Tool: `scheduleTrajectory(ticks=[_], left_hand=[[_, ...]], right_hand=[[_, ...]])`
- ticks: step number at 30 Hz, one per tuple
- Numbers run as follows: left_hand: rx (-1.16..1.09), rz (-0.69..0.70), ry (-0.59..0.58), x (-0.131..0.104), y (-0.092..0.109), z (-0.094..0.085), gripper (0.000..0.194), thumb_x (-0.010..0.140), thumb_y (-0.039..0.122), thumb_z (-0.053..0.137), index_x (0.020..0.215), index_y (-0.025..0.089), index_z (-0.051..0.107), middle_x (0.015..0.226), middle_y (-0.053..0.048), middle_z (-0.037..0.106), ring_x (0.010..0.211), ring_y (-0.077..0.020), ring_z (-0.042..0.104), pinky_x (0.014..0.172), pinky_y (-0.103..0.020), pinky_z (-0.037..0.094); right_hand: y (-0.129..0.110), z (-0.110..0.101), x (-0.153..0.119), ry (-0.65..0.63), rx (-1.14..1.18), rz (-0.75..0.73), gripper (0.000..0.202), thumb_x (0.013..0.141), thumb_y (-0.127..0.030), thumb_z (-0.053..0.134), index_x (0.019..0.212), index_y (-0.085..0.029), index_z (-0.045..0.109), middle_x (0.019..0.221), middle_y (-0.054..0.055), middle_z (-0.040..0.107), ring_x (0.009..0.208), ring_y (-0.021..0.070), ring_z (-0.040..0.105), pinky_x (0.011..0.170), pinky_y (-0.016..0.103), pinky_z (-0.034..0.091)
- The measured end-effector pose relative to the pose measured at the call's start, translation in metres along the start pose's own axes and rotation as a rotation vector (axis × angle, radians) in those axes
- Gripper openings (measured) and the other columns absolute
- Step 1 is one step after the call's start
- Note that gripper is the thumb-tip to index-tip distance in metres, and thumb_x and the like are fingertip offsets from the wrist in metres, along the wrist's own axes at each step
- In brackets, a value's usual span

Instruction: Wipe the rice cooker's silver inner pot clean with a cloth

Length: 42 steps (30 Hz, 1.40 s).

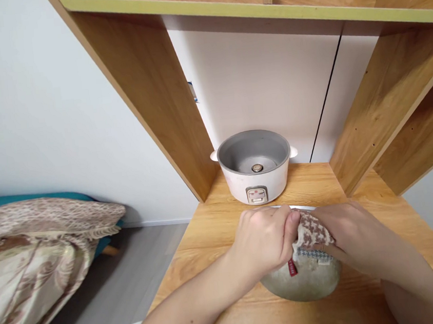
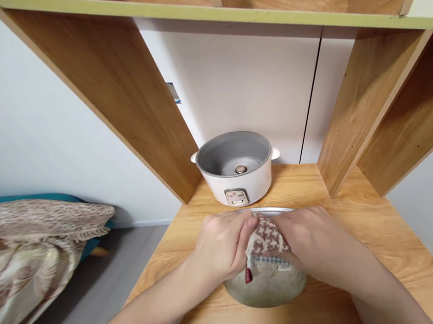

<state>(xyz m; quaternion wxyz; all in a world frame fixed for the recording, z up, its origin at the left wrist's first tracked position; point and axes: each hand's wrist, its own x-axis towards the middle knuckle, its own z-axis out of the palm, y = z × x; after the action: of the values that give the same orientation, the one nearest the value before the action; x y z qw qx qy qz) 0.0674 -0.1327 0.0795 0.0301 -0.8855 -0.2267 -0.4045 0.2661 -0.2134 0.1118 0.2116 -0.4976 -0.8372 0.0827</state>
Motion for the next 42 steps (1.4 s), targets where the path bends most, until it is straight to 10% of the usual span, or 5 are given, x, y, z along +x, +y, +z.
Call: scheduleTrajectory(ticks=[5,12,21,28,42], left_hand=[[-0.006,-0.02,-0.003,0.001,-0.001,0.001,0.05,0.11,0.025,0.03,0.064,0.023,0.05,0.048,0.001,0.055,0.039,-0.0133,0.049,0.044,-0.03,0.029],[-0.056,-0.044,-0.028,-0.002,-0.004,0.002,0.049,0.11,0.025,0.03,0.066,0.022,0.051,0.051,0.0,0.058,0.042,-0.0137,0.052,0.046,-0.028,0.031],[-0.011,-0.062,-0.043,-0.001,-0.004,0.001,0.05,0.11,0.028,0.031,0.064,0.022,0.051,0.049,0.0,0.057,0.041,-0.0141,0.051,0.046,-0.03,0.029],[-0.067,-0.077,-0.032,-0.002,-0.004,0.002,0.047,0.108,0.024,0.032,0.065,0.022,0.052,0.05,0.0,0.058,0.042,-0.014,0.052,0.046,-0.029,0.031],[-0.016,-0.055,-0.019,-0.001,-0.002,0.002,0.049,0.109,0.026,0.032,0.064,0.022,0.053,0.049,0.0,0.057,0.04,-0.015,0.052,0.044,-0.03,0.029]], right_hand=[[0.002,-0.007,-0.001,-0.079,0.042,0.038,0.023,0.111,-0.031,0.048,0.097,-0.023,0.064,0.092,0.004,0.077,0.072,0.0204,0.067,0.062,0.032,0.037],[-0.005,0.012,0.006,0.15,-0.071,-0.049,0.032,0.112,-0.034,0.047,0.087,-0.02,0.061,0.071,0.003,0.068,0.059,0.0177,0.058,0.057,0.032,0.029],[0.004,-0.007,-0.002,-0.08,0.024,0.068,0.026,0.112,-0.035,0.048,0.095,-0.022,0.063,0.088,0.003,0.075,0.071,0.0198,0.065,0.062,0.032,0.035],[-0.003,0.015,0.006,0.169,-0.097,-0.073,0.029,0.11,-0.027,0.047,0.086,-0.02,0.059,0.07,0.002,0.065,0.058,0.0173,0.056,0.058,0.032,0.029],[-0.001,-0.002,0.003,-0.011,0.014,0.014,0.036,0.114,-0.04,0.044,0.088,-0.02,0.06,0.079,0.003,0.071,0.062,0.0162,0.057,0.059,0.031,0.033]])
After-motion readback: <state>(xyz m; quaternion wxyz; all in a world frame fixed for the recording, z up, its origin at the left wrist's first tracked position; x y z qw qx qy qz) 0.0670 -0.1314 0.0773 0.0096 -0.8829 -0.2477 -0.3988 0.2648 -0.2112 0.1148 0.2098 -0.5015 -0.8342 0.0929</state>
